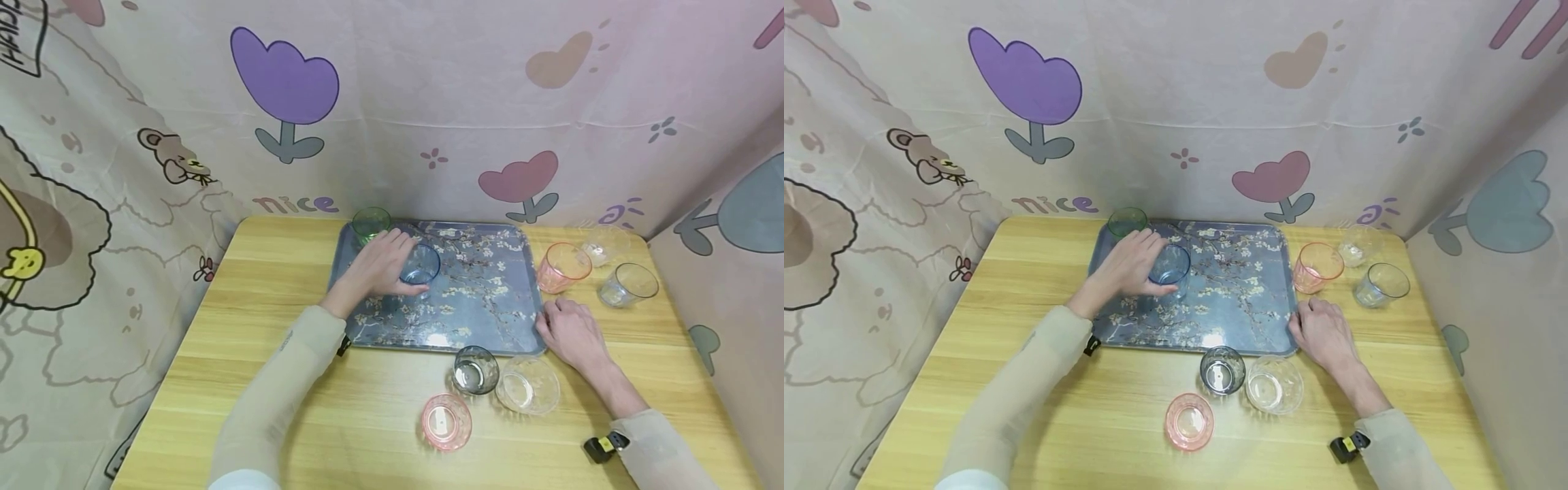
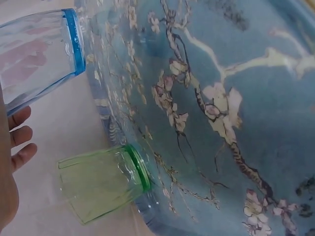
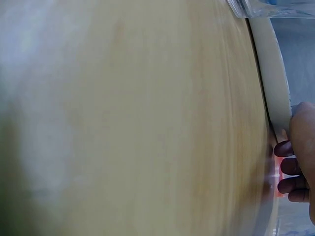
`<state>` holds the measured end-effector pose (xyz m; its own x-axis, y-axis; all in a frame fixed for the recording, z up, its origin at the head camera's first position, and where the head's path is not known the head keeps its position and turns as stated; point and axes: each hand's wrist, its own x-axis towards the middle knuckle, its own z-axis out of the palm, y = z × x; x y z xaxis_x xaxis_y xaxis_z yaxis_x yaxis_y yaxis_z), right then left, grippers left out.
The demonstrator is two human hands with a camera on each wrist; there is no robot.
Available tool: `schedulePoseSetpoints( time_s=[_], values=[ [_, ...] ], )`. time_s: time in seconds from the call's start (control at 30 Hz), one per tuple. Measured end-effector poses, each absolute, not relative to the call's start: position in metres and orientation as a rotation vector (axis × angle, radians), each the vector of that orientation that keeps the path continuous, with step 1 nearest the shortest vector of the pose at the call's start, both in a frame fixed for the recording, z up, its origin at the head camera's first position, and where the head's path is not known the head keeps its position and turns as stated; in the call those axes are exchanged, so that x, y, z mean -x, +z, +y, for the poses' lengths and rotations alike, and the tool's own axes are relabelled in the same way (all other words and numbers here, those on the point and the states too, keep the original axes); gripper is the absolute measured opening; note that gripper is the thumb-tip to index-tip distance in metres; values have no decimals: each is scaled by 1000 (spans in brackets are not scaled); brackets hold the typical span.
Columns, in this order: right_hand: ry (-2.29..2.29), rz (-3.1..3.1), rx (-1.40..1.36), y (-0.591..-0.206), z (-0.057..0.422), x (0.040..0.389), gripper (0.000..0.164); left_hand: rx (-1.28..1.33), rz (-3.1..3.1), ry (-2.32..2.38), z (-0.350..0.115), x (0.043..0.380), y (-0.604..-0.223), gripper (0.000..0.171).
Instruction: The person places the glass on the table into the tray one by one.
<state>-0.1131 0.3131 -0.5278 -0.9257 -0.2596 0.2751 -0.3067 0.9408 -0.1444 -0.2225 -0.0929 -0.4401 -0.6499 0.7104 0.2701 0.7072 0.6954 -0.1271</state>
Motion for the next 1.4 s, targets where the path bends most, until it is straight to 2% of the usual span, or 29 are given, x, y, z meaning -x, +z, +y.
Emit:
schedulePoseSetpoints(
  time_s=[1.4],
  values=[
    [260,-2849,-420,-526,312,113,21,998,-2779,240,-66,292,-438,92]
  ],
)
